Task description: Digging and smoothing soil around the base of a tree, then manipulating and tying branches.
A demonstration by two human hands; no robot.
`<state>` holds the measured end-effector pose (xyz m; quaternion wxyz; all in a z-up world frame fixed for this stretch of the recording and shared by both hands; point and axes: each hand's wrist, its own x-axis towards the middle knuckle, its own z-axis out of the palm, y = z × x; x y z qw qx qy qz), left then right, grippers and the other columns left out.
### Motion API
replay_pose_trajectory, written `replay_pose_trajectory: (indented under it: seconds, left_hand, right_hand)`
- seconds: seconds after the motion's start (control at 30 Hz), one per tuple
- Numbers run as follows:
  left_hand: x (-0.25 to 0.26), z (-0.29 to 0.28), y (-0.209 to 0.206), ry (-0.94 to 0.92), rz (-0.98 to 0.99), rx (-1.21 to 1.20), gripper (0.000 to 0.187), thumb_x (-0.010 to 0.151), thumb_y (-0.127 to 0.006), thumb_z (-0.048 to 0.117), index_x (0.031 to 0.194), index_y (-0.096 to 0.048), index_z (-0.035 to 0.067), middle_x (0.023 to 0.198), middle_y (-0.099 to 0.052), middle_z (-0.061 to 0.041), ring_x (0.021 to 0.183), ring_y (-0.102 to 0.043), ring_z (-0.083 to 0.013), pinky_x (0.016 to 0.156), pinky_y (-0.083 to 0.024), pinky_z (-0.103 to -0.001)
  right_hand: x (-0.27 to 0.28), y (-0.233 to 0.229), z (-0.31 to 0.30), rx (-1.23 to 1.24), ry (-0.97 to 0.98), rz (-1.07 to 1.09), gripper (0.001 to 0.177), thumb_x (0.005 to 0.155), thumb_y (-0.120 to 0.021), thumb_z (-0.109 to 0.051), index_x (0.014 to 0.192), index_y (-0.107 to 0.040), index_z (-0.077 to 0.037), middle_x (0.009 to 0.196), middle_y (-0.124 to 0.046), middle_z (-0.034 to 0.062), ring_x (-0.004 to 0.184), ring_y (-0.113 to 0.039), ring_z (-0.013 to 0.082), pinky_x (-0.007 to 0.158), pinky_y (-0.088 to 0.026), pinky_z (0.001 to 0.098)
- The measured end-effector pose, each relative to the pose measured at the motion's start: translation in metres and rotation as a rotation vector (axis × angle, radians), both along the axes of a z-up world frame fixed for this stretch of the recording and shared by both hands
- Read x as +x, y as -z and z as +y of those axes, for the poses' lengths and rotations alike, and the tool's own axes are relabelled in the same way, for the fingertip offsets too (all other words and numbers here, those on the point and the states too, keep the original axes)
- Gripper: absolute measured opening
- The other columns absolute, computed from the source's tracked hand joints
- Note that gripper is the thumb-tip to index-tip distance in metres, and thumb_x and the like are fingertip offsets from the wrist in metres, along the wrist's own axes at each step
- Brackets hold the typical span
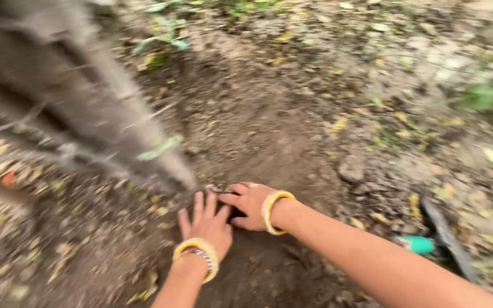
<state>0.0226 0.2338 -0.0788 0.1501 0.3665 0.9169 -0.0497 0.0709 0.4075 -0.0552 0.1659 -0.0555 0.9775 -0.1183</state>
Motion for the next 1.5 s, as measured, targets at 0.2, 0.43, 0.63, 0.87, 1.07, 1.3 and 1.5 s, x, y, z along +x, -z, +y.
replay_pose_trajectory:
  seconds: [0.2,0.43,0.63,0.87,1.07,1.3,1.5]
  left_hand:
    - [0.000,0.022,-0.007,-0.295,-0.230,0.173,0.076,0.090,-0.044,0.055,0.160,-0.013,0.051,0.174,0.011,-0.003,0.153,0.012,-0.0374,0.112,0.005,-0.070]
    - [-0.009,0.049,-0.014,-0.250,0.100,0.313,0.076,0.091,-0.050,0.046,0.161,-0.028,0.026,0.169,-0.018,-0.012,0.145,-0.028,-0.0370,0.117,-0.027,-0.053]
    - [-0.084,0.087,0.039,-0.014,0.157,0.628,0.072,0.096,-0.055,0.026,0.152,-0.026,-0.010,0.160,-0.027,-0.031,0.147,-0.026,-0.0454,0.120,-0.024,-0.050]
    - [-0.145,0.119,0.055,-0.344,0.031,0.492,0.079,0.100,-0.050,0.038,0.158,-0.017,-0.004,0.167,-0.011,-0.029,0.156,-0.008,-0.0436,0.125,-0.013,-0.052]
    - [-0.139,0.126,0.055,-0.288,0.020,0.094,0.080,0.101,-0.030,0.056,0.162,-0.004,0.012,0.168,0.004,-0.022,0.152,0.013,-0.0456,0.121,0.001,-0.058]
    - [-0.139,0.129,0.064,-0.250,0.176,0.078,0.079,0.098,-0.025,0.055,0.163,-0.005,0.014,0.167,0.004,-0.021,0.148,0.015,-0.0521,0.116,0.009,-0.063]
    - [-0.128,0.129,0.055,-0.263,0.167,-0.040,0.071,0.101,-0.021,0.050,0.162,-0.010,0.014,0.169,0.004,-0.018,0.146,0.014,-0.0601,0.116,0.012,-0.067]
  right_hand:
    - [-0.014,-0.053,0.025,0.331,0.191,-0.138,0.092,0.089,-0.043,-0.078,0.162,-0.014,-0.031,0.170,0.003,0.0101,0.156,0.004,0.0370,0.122,0.001,0.0577]
    - [-0.095,-0.008,0.072,0.443,0.307,0.078,0.083,0.092,-0.042,-0.075,0.160,-0.022,-0.031,0.171,0.000,0.0101,0.157,0.000,0.0347,0.123,0.000,0.0568]
    - [-0.148,0.026,0.090,0.284,0.219,0.161,0.068,0.098,-0.048,-0.058,0.157,-0.034,-0.030,0.169,-0.013,0.0109,0.156,-0.005,0.0373,0.123,-0.005,0.0557]
    - [-0.146,0.021,0.100,0.243,0.050,0.115,0.058,0.097,-0.053,-0.040,0.154,-0.044,-0.029,0.169,-0.024,0.0033,0.156,-0.019,0.0286,0.125,-0.011,0.0576]
    - [-0.154,0.041,0.109,0.369,0.193,0.428,0.068,0.101,-0.048,-0.054,0.159,-0.033,-0.023,0.169,-0.015,0.0150,0.156,-0.014,0.0311,0.125,-0.004,0.0524]
    - [-0.219,0.050,0.088,0.356,0.371,0.403,0.069,0.096,-0.038,-0.064,0.157,-0.032,-0.032,0.169,-0.005,0.0118,0.155,-0.002,0.0331,0.122,0.003,0.0530]
    - [-0.240,0.025,0.039,-0.059,0.048,-0.053,0.067,0.098,-0.012,-0.069,0.149,-0.050,-0.048,0.159,-0.046,-0.0028,0.160,-0.009,0.0344,0.126,0.009,0.0650]
